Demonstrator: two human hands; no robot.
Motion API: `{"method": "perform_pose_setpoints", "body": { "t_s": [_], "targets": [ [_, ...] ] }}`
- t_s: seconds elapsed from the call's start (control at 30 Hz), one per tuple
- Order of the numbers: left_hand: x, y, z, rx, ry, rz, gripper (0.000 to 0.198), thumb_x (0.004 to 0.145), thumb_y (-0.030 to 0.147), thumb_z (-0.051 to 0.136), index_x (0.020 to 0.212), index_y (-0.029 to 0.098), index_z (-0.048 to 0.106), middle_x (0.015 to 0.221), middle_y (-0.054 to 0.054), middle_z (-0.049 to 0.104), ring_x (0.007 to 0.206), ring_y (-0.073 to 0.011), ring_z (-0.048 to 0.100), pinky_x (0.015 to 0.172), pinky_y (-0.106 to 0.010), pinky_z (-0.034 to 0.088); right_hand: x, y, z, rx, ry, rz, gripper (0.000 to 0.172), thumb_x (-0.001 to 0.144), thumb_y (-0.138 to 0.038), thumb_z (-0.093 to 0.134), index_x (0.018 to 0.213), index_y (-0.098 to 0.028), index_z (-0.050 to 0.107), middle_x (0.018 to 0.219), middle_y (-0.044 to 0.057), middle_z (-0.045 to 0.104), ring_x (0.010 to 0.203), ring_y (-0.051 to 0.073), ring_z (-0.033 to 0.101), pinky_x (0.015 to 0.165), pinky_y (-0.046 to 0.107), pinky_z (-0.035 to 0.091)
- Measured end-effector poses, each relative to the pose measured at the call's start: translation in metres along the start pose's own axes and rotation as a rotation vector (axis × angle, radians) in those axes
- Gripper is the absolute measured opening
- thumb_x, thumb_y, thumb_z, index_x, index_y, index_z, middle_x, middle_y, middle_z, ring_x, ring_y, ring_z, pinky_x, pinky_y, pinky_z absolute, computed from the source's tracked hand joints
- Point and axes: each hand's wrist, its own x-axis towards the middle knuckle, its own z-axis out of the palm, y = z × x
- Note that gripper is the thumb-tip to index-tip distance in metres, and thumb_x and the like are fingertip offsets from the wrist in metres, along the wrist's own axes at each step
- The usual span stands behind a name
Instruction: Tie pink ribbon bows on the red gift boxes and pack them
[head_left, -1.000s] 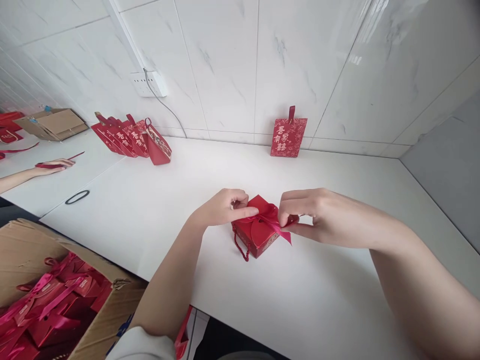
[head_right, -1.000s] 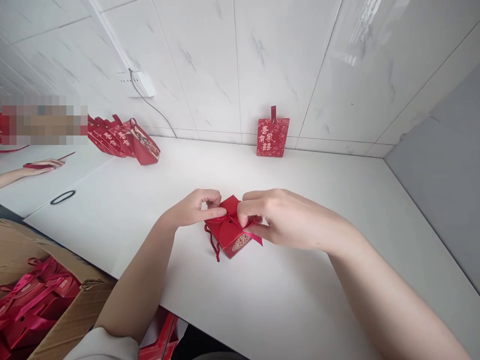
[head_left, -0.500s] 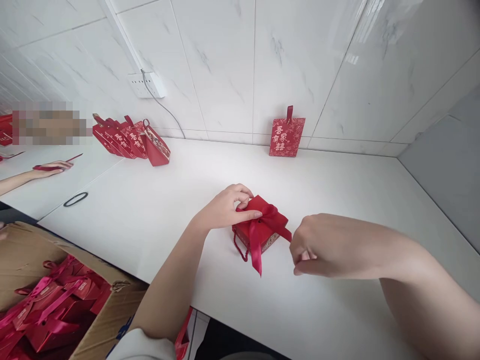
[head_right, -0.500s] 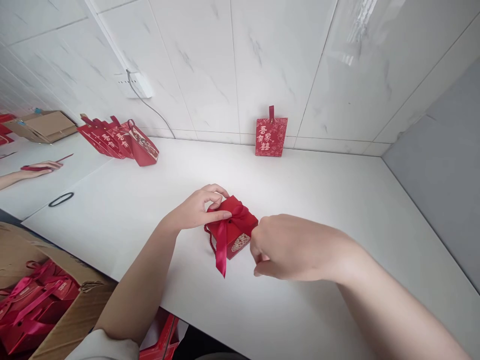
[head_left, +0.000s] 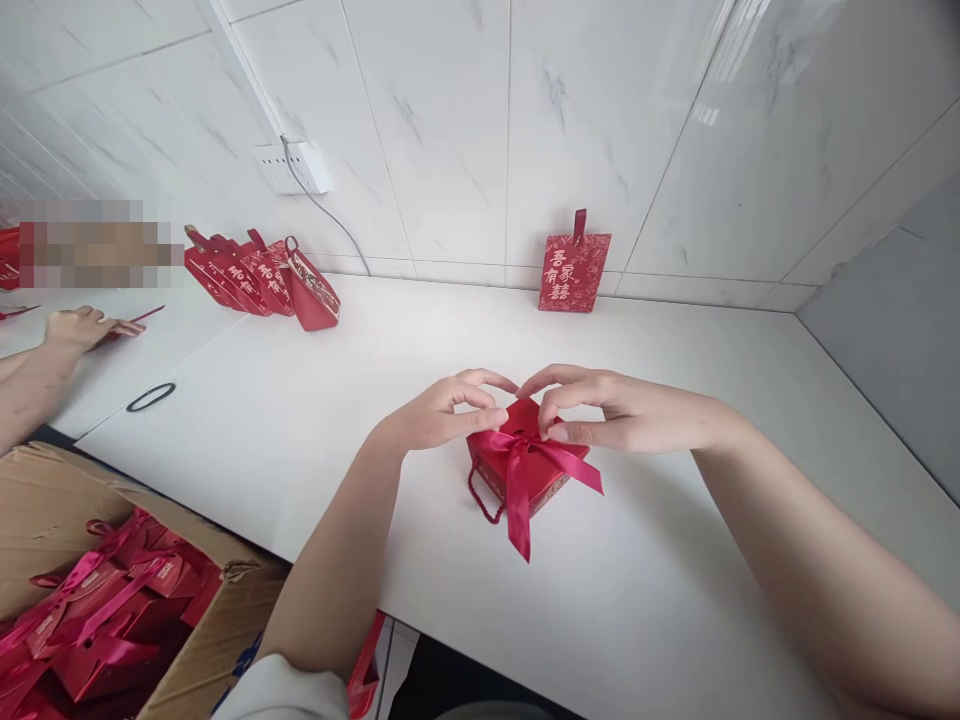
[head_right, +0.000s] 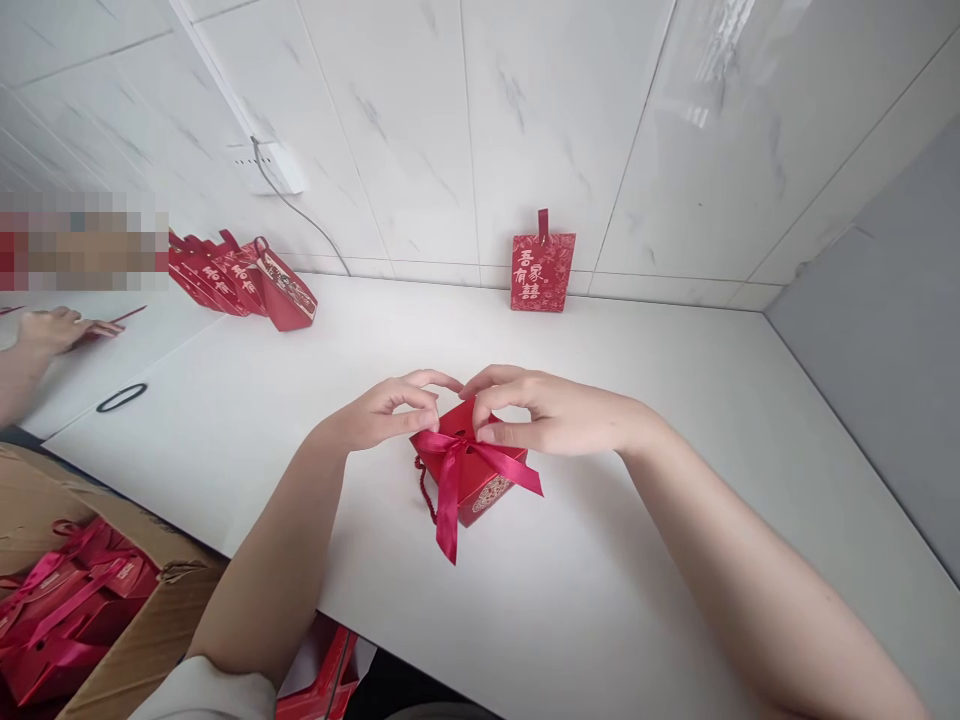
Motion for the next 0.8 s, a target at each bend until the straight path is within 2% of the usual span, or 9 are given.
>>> {"method": "perform_pose_setpoints", "body": {
  "t_s": [0.07,0.13,0.23,0.3,0.37,0.57,0.7,0.8],
  "targets": [
    [0.001,0.0,0.003,0.021,-0.025,-0.009,0.034,0.087,0.049,0.06,0.072,0.02,0.068,0.142,-0.002,0.05,0.127,-0.0269,0.051,0.101,-0.038,0.044,0.0,0.001,0.0,0.001,-0.033,0.031,0.013,0.089,-0.033,0.059,0.084,-0.025,0.068,0.131,0.004,0.056,0.121,0.024,0.054,0.098,0.037,0.045],
    [0.002,0.001,0.006,0.033,-0.038,-0.011,0.03,0.085,0.046,0.064,0.071,0.02,0.068,0.144,-0.002,0.048,0.129,-0.0266,0.049,0.105,-0.038,0.042,-0.001,0.003,-0.001,-0.008,-0.038,0.054,0.013,0.086,-0.036,0.063,0.082,-0.025,0.069,0.128,0.004,0.057,0.119,0.025,0.055,0.095,0.037,0.044],
    [0.002,0.002,0.007,0.016,-0.044,0.003,0.031,0.086,0.042,0.063,0.066,0.018,0.062,0.144,-0.001,0.049,0.128,-0.0252,0.05,0.105,-0.039,0.042,-0.002,0.006,-0.003,-0.016,-0.047,0.083,0.017,0.088,-0.037,0.058,0.081,-0.024,0.067,0.106,0.004,0.064,0.092,0.02,0.06,0.081,0.035,0.046],
    [0.002,0.003,0.007,-0.001,-0.033,0.007,0.033,0.087,0.042,0.06,0.065,0.018,0.06,0.143,-0.002,0.05,0.126,-0.0248,0.052,0.103,-0.039,0.044,-0.003,0.007,-0.004,-0.007,-0.057,0.094,0.019,0.09,-0.037,0.055,0.08,-0.023,0.065,0.091,0.002,0.065,0.077,0.017,0.057,0.072,0.033,0.044],
    [0.002,0.004,0.006,-0.007,-0.009,0.017,0.034,0.088,0.043,0.058,0.065,0.018,0.059,0.141,-0.004,0.051,0.126,-0.0255,0.052,0.099,-0.038,0.046,-0.003,0.007,-0.004,-0.004,-0.049,0.082,0.021,0.089,-0.038,0.056,0.078,-0.023,0.063,0.085,0.001,0.064,0.071,0.016,0.054,0.068,0.032,0.043],
    [0.002,0.002,0.006,0.056,0.154,0.018,0.037,0.087,0.043,0.059,0.062,0.017,0.051,0.136,-0.005,0.054,0.121,-0.0252,0.055,0.102,-0.041,0.042,-0.003,0.009,-0.001,-0.133,0.043,0.018,0.016,0.091,-0.032,0.054,0.079,-0.023,0.06,0.084,0.001,0.064,0.069,0.015,0.053,0.067,0.032,0.041],
    [0.001,-0.001,0.005,0.048,0.153,-0.02,0.036,0.085,0.042,0.062,0.063,0.017,0.05,0.138,-0.004,0.053,0.12,-0.0249,0.056,0.1,-0.041,0.043,-0.003,0.01,0.0,-0.175,0.052,0.005,0.013,0.092,-0.03,0.055,0.084,-0.024,0.063,0.091,0.001,0.065,0.073,0.016,0.057,0.067,0.031,0.043],
    [0.002,-0.002,0.005,0.004,0.174,0.009,0.022,0.086,0.039,0.063,0.078,0.02,0.056,0.133,-0.005,0.057,0.126,-0.0242,0.052,0.103,-0.041,0.041,-0.003,0.008,0.0,-0.182,0.13,-0.011,0.012,0.092,-0.031,0.057,0.1,-0.026,0.064,0.099,0.003,0.066,0.082,0.018,0.06,0.07,0.032,0.046]
  ]
}}
